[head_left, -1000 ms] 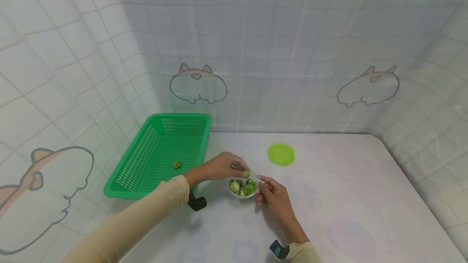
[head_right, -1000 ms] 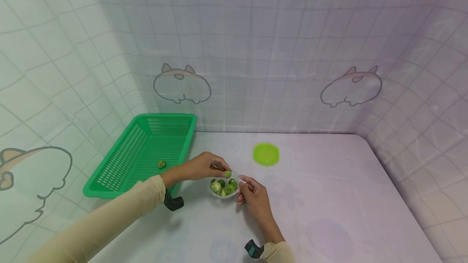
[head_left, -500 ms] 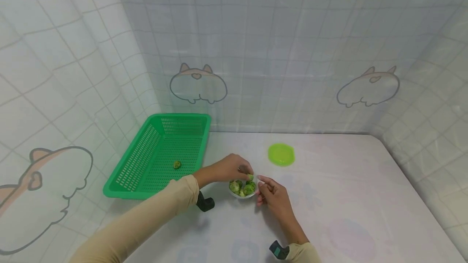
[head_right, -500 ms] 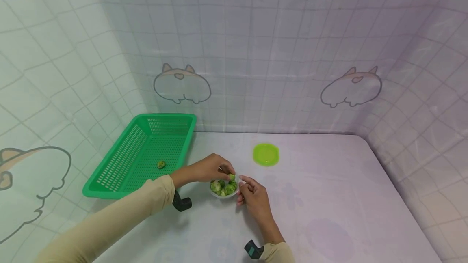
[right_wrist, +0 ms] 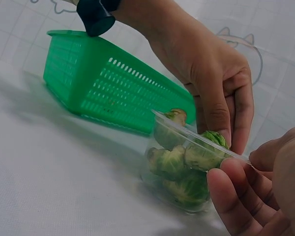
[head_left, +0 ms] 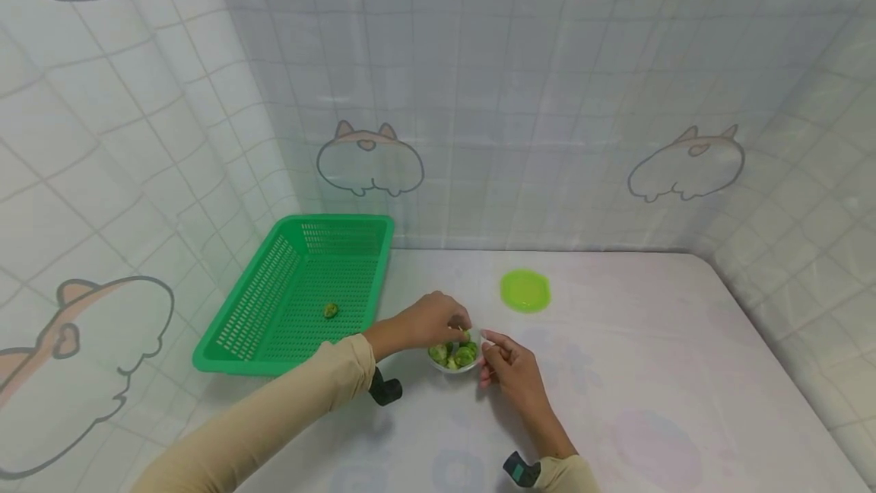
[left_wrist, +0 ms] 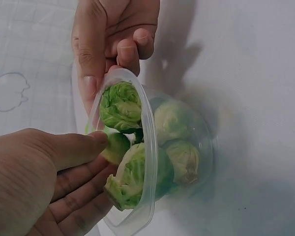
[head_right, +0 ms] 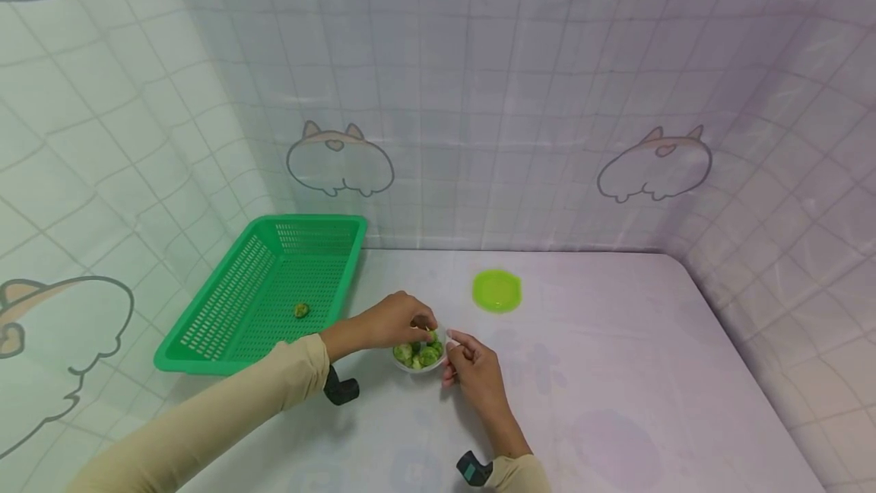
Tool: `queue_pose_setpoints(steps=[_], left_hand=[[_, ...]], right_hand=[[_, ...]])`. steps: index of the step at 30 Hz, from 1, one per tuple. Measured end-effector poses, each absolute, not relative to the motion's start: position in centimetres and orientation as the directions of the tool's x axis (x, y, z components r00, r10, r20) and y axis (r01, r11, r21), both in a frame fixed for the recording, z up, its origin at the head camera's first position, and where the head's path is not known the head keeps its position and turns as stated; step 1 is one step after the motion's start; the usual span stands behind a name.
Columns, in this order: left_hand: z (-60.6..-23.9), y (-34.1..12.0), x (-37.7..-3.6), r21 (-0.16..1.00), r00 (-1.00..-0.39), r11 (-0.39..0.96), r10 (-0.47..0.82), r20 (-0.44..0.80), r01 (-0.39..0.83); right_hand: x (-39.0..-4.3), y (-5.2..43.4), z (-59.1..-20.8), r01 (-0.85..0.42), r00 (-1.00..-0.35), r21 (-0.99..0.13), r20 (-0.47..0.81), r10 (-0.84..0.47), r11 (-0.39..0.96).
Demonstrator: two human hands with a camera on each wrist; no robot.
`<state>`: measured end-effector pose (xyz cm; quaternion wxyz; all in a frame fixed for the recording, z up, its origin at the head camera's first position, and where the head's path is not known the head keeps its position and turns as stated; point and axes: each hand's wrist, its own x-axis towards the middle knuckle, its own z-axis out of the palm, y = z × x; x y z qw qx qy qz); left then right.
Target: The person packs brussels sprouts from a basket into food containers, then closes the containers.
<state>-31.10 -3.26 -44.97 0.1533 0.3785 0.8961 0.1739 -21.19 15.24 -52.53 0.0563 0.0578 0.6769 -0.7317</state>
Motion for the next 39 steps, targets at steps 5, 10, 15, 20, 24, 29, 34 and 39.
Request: queue_pose_setpoints(steps=[5,10,15,20,24,29,34,39], left_hand=[[-44.6,-3.6,-30.9,0.435,-0.657,0.633,0.745,-0.118,0.64],[-44.1,-4.4,-31.0,0.488,-0.645,0.588,0.761,-0.064,0.645],[-43.7,-5.6,-31.5,0.536,-0.661,0.565,0.751,-0.017,0.628],[-43.6,-6.9,-31.9,0.581,-0.665,0.528,0.746,0.031,0.619],[-43.5,-8.0,-32.1,0.629,-0.677,0.499,0.734,0.059,0.596],[-43.1,-9.7,-32.4,0.7,-0.714,0.469,0.695,0.083,0.538],[-42.6,-11.5,-32.7,0.763,-0.754,0.447,0.652,0.08,0.467],[-42.0,-13.3,-32.9,0.777,-0.806,0.475,0.588,0.069,0.413]], right_hand=[[-21.2,15.2,-52.7,0.14,-0.99,-0.988,-0.14,-0.012,-0.072],[-21.2,15.3,-52.7,0.122,-0.992,-0.991,-0.121,-0.017,-0.06],[-21.1,15.3,-52.4,0.122,-0.993,-0.99,-0.121,-0.014,-0.07],[-21.2,15.2,-52.6,0.133,-0.991,-0.988,-0.133,-0.004,-0.078],[-21.3,15.2,-52.7,0.145,-0.989,-0.986,-0.145,-0.004,-0.084],[-21.3,15.1,-52.8,0.143,-0.99,-0.986,-0.143,0.0,-0.08],[-21.2,15.2,-52.9,0.13,-0.991,-0.989,-0.131,0.0,-0.076],[-21.3,15.2,-53.0,0.13,-0.991,-0.989,-0.131,0.002,-0.071]])
